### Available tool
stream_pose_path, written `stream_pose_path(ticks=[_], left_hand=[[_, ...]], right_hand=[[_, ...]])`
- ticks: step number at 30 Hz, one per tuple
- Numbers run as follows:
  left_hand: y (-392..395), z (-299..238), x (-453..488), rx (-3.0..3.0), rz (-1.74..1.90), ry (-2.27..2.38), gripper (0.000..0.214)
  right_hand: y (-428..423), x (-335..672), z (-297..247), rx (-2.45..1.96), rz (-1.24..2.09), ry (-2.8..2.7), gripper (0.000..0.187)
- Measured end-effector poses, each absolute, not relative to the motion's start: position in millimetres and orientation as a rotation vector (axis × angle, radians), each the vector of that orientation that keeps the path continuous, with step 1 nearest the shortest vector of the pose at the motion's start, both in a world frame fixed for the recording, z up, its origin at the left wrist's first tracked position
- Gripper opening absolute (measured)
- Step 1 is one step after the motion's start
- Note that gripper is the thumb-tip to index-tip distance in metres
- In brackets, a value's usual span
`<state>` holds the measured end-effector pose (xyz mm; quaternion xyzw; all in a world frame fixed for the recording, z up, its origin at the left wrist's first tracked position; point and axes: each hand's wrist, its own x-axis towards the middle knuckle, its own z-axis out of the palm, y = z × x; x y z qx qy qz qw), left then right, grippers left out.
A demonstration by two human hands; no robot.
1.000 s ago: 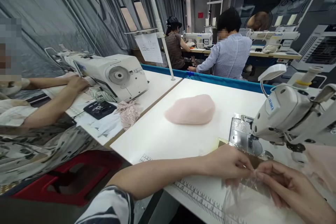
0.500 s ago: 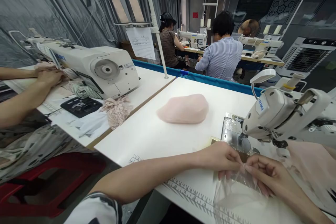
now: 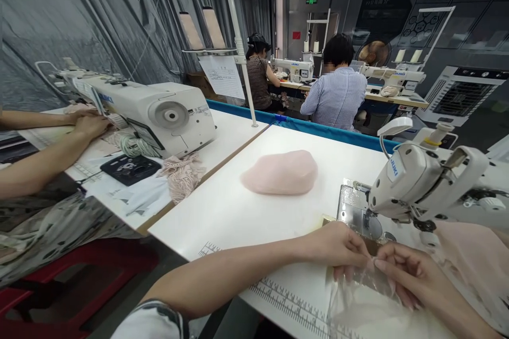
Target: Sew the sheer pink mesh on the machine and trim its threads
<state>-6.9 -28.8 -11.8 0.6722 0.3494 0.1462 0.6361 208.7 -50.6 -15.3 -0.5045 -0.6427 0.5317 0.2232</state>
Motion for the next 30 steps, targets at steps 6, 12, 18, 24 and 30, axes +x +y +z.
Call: stream_pose_path(ticks=[6, 12, 18, 24, 30], left_hand=[[-29, -13, -7, 1.535, 0.342, 0.788, 0.023], [-34, -14, -4, 1.617, 0.375, 0.838, 0.017], [-36, -19, 0, 1.812, 0.496, 0.82, 0.013], [-34, -20, 0, 1.84, 0.482, 0.79, 0.016], [-36, -19, -1, 1.825, 0.469, 0.801, 0.014]], right_hand=[[-50, 209, -15, -1.378, 1.508, -1.76, 0.041], [-45, 214, -17, -1.407, 1.55, -1.807, 0.045], [-39, 222, -21, -1.43, 1.65, -1.839, 0.045], [-37, 222, -14, -1.436, 1.703, -1.86, 0.045], [-35, 219, -10, -1.457, 1.742, -1.938, 0.046]])
